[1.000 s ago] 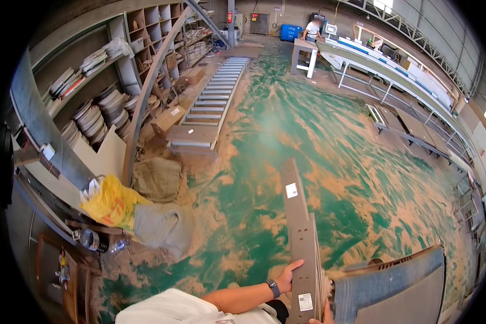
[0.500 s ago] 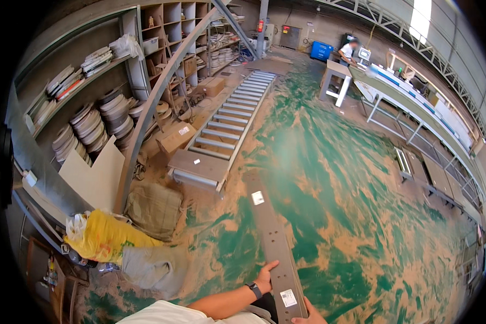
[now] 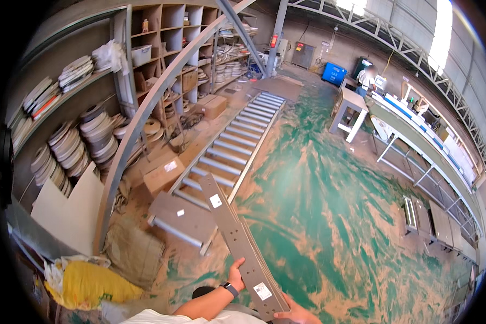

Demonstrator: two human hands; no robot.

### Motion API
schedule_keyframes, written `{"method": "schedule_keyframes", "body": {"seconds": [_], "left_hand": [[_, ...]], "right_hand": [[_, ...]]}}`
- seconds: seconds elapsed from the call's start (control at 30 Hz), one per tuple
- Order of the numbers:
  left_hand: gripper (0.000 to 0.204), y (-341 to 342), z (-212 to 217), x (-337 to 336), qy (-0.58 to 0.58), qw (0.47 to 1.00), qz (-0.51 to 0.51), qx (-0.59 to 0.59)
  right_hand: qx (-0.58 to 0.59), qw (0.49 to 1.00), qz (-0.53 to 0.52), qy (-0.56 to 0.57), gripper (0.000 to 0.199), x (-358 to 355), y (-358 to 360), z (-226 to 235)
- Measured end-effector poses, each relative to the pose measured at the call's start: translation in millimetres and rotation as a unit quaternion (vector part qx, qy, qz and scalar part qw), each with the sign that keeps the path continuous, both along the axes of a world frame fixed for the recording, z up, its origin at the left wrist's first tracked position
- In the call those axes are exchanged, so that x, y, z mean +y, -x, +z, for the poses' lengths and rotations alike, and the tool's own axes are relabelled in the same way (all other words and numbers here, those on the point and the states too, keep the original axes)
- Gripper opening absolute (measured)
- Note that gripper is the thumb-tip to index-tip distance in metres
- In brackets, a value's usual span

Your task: The person walks through a workshop and picks up a roll of labels. They proceed to apply individual labels to several cut wooden panels resting on a large CNC machine table. The person handles the panels one by one, placing them on the table, applying a label, and then moving them to a different location.

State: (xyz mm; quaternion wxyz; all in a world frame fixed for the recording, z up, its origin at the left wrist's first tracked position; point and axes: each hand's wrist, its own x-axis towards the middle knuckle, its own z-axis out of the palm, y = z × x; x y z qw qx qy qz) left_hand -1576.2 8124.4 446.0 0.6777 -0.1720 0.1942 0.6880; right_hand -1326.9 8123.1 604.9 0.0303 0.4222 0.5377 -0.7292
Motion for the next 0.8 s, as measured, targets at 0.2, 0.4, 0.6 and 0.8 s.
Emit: {"method": "schedule_keyframes", "body": {"seconds": [0.2,0.4,0.6,0.8], "left_hand": [[0.05,16.6,2.3,221.4,-0.046,0.996,-0.071,0.02],[0.053,26.1,16.7,443.8,-0.101,0.987,-0.089,0.088],[0.047,66.4,43.4,620.2,-0.052,0.994,-0.03,0.093],[0.046,142.3,-13.7,786.6,-0.096,0.992,-0.025,-0.082]], "right_hand": [[0.145,0.971,-0.186,-0.035,0.115,135.4,-15.1,-61.3],[0.09,0.965,-0.238,-0.069,0.113,323.8,18.5,-73.3],[0.091,0.972,-0.214,-0.013,0.111,530.6,55.8,-23.2],[-0.062,0.994,-0.06,-0.069,0.106,745.6,127.1,-12.7]]}}
